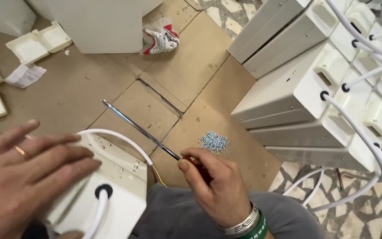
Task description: The person sits on the floor and uses a red-handled screwdriver to drive screws, attaching a white plastic cover to a wired enclosure. They pick screws one at a time from a pile on the cardboard-covered floor, hold the cover in place while screwing, and set the finished enclosure aside with other completed units.
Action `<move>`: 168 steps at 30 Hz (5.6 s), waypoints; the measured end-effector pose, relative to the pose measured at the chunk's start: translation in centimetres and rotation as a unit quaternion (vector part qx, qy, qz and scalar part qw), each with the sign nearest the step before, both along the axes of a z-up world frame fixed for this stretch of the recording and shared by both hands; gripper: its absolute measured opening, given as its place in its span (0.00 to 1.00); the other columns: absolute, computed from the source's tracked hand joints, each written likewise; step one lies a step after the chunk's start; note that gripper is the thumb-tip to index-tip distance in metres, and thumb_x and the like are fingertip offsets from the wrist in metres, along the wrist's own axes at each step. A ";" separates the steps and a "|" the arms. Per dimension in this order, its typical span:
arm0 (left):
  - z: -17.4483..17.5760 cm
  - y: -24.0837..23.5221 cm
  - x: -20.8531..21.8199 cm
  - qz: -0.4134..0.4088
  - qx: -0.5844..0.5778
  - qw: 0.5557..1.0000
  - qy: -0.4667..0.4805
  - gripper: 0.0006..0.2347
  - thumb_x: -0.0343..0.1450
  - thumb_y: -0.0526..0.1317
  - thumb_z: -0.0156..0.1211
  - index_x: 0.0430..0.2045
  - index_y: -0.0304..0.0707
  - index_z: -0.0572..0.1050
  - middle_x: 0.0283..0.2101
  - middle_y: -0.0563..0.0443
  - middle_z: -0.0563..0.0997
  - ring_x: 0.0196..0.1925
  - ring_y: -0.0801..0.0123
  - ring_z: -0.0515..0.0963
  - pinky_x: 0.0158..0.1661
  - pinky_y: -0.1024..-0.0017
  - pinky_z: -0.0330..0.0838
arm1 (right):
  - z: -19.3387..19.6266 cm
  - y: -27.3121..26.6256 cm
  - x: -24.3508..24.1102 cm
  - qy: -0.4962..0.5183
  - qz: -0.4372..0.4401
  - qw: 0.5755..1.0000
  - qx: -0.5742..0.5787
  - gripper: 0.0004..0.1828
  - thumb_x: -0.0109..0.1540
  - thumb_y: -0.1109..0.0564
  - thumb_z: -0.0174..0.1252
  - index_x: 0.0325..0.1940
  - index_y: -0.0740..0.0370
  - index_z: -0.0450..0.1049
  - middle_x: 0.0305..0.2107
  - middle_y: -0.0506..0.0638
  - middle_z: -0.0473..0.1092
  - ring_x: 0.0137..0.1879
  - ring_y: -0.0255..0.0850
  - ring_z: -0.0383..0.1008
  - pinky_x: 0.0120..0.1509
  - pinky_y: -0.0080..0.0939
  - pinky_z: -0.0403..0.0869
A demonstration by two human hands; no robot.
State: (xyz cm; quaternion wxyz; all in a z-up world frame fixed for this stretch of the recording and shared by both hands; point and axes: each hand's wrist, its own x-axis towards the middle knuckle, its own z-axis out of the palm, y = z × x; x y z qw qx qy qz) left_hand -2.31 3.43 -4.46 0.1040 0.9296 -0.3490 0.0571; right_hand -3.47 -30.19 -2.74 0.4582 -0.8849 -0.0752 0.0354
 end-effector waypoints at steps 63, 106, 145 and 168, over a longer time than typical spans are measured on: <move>10.1 -5.5 2.6 -0.182 0.237 0.954 0.038 0.34 0.58 0.25 0.63 0.63 0.45 0.66 0.62 0.48 0.74 0.67 0.56 0.71 0.64 0.59 0.61 | -6.2 2.9 -0.5 0.226 0.014 0.955 0.190 0.22 0.62 0.40 0.62 0.33 0.62 0.76 0.23 0.43 0.73 0.29 0.31 0.73 0.36 0.36 0.77; 7.2 -31.9 24.6 0.189 -0.119 0.969 0.105 0.34 0.55 0.49 0.69 0.50 0.26 0.63 0.35 0.40 0.83 0.36 0.52 0.84 0.39 0.60 0.80 | 1.9 -16.9 3.9 -0.047 -0.281 0.741 0.608 0.19 0.70 0.43 0.62 0.31 0.52 0.67 0.34 0.46 0.73 0.38 0.39 0.72 0.37 0.36 0.70; -15.7 -24.5 9.8 0.165 -0.226 0.908 0.312 0.35 0.62 0.54 0.69 0.60 0.29 0.66 0.55 0.34 0.78 0.55 0.54 0.81 0.55 0.64 0.74 | 3.3 -15.3 2.1 -0.013 -0.231 0.705 0.670 0.19 0.67 0.44 0.63 0.29 0.52 0.66 0.30 0.46 0.73 0.33 0.36 0.71 0.32 0.35 0.68; 6.0 -62.9 20.7 -0.083 -0.570 0.814 -0.082 0.06 0.72 0.36 0.53 0.38 0.41 0.78 0.35 0.49 0.81 0.34 0.71 0.80 0.40 0.71 0.75 | -3.7 -6.3 3.1 0.254 -0.144 0.834 0.468 0.18 0.65 0.42 0.62 0.33 0.57 0.71 0.19 0.45 0.65 0.20 0.33 0.62 0.21 0.34 0.60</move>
